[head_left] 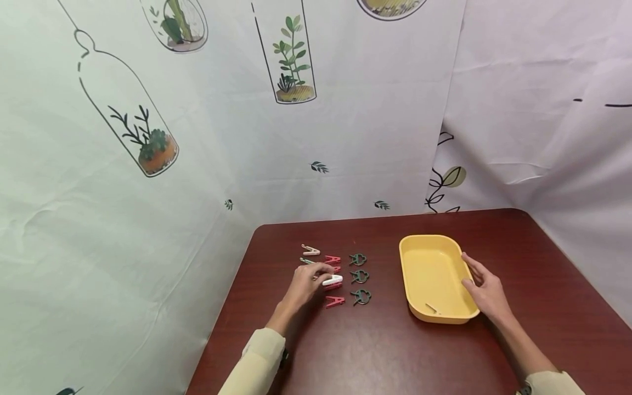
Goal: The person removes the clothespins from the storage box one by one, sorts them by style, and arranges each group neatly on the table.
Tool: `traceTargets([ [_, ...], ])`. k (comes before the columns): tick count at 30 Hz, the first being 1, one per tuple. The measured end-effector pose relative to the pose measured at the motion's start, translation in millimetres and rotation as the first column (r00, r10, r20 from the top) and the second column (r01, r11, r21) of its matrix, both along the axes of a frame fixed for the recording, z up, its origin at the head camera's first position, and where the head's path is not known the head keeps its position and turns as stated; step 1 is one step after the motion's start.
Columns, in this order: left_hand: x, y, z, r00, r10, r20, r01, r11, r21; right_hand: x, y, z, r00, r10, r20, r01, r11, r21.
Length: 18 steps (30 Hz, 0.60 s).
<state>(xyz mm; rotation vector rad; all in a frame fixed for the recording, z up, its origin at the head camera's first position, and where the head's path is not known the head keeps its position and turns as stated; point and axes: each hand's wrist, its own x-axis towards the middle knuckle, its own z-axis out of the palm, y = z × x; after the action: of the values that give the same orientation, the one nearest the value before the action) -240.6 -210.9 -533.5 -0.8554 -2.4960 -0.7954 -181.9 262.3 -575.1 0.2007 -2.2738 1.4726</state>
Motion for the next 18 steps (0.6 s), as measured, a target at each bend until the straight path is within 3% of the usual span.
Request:
traceTargets([
  [9,7.2,-36.1,-18.5,0.999,0.043,-0.005,-0.043,0.999,-0.026,-0.9,0.1,-1.3,1.0,-0.004,0.003,0.004,1.0,0.004],
  [18,11.4,-57.4,-31.0,0.999,0.042,-0.021,-0.043,0.998,-0.045,-0.3,-0.7,-0.9,1.0,-0.003,-0.004,0.003,1.0,-0.004],
])
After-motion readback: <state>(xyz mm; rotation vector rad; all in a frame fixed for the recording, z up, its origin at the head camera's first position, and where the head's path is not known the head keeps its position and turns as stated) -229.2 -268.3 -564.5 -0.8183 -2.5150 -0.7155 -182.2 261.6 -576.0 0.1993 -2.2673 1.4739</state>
